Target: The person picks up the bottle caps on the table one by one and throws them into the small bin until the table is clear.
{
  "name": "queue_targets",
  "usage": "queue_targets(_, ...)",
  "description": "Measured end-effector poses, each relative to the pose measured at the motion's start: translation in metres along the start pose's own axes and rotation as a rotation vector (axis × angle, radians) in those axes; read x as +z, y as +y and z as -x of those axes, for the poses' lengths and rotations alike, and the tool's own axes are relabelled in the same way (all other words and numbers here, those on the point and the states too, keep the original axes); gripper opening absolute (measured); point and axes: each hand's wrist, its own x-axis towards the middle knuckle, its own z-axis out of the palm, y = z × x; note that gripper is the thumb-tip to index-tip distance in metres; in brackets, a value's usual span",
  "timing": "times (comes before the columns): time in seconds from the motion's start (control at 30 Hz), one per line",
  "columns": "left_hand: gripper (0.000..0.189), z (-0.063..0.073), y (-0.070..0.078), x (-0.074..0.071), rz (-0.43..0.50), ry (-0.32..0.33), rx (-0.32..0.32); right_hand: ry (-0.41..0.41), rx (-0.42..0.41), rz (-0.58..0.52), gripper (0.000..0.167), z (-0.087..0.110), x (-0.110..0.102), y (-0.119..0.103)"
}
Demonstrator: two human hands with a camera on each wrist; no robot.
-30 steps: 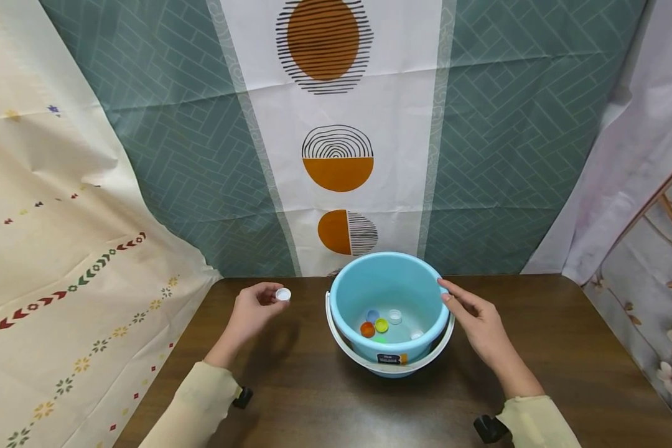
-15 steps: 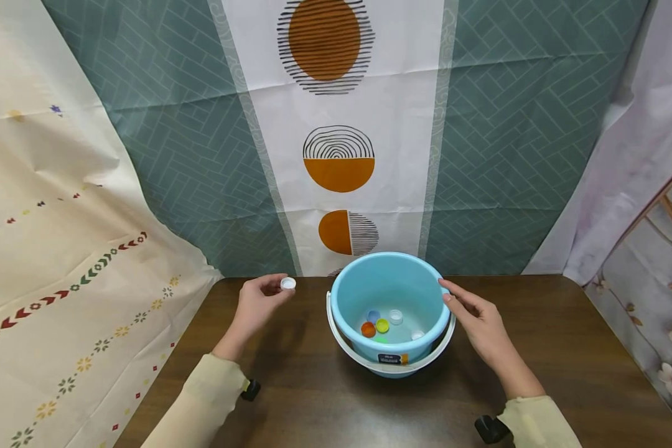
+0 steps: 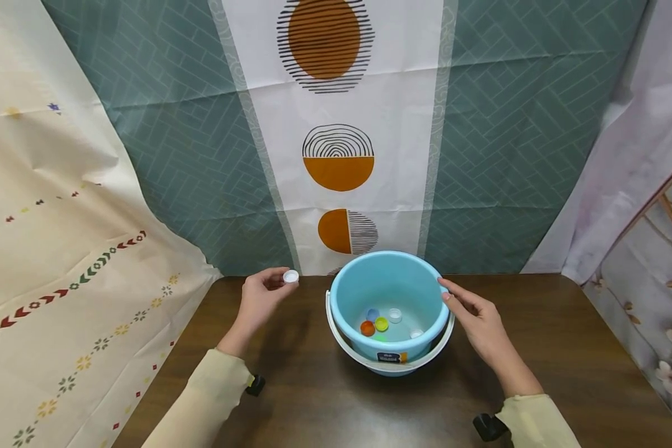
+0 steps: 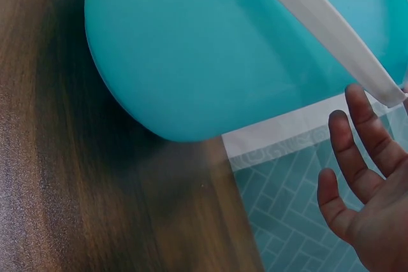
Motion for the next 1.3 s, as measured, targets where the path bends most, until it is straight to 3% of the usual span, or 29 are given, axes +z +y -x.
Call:
queue_targets(0.23, 0.033, 0.002, 0.029, -0.002, 0.04, -0.049, 0.008, 0.001, 0.002, 0.014, 0.04, 0.0, -0.001, -0.001)
queue_targets(0.5, 0.033, -0.004, 0.016, 0.012, 0.074, -0.014, 0.035, 0.0, 0.003, 0.018, 0.04, 0.001, -0.001, -0.002)
queue_targets(0.63, 0.03, -0.005, 0.02, 0.018, 0.107, -0.008, 0.046, 0.003, 0.001, 0.035, 0.04, 0.001, -0.001, -0.002)
queue_targets(0.97, 0.034, 0.004, 0.07, 0.02, 0.147, -0.091, 0.031, -0.005, -0.009, -0.04, 0.041, 0.002, 0.001, 0.0)
queue_targets(1.3, 0.034, 0.007, 0.087, 0.029, 0.148, -0.14, 0.043, 0.0, 0.0, -0.044, 0.041, 0.003, 0.002, -0.001)
